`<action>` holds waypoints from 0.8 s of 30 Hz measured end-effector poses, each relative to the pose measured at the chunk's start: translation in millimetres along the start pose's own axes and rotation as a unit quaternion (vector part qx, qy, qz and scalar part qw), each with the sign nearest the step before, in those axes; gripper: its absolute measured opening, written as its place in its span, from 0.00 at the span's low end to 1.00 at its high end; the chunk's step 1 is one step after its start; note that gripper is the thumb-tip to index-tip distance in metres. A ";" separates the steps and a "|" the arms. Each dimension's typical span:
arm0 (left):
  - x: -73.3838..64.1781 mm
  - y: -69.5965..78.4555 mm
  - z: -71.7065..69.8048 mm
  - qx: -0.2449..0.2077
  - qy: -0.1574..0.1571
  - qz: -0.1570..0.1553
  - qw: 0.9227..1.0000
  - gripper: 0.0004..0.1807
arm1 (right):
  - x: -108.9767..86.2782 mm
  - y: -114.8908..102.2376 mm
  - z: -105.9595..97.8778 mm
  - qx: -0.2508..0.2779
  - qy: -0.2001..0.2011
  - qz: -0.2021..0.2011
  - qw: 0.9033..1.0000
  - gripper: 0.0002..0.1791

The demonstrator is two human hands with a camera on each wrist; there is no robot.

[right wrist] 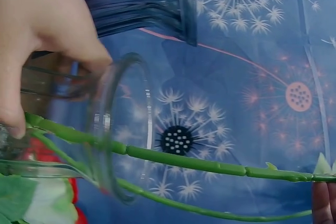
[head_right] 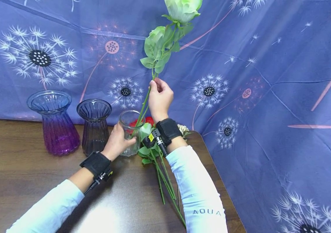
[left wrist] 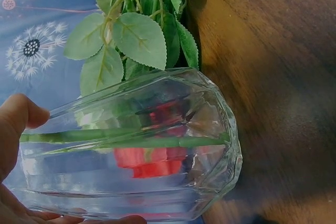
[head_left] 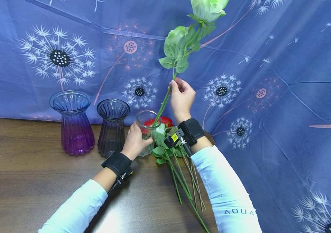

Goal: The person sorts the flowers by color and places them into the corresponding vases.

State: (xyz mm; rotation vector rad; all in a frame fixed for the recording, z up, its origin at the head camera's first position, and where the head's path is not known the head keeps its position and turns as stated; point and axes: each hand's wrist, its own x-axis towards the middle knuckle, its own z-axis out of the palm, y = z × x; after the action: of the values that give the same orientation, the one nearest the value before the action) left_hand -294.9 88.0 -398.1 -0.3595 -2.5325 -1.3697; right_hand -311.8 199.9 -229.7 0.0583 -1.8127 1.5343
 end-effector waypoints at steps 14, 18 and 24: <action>0.0 -0.1 0.6 0.010 0.007 0.002 1.000 0.49 | -15.8 24.1 6.0 -0.018 -0.018 0.020 0.999 0.11; -0.5 -0.1 0.3 0.011 0.004 0.002 1.000 0.49 | -19.2 28.0 5.4 -0.031 -0.022 0.022 0.999 0.12; 0.0 0.1 0.9 0.013 0.002 -0.001 1.000 0.50 | -21.1 34.7 5.5 -0.037 -0.022 0.028 0.999 0.12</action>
State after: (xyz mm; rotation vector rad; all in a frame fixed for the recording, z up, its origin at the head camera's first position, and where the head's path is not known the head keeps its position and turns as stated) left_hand -294.9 88.8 -398.4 -0.3491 -2.5451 -1.3346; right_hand -316.0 196.1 -270.3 0.0067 -1.9192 1.5134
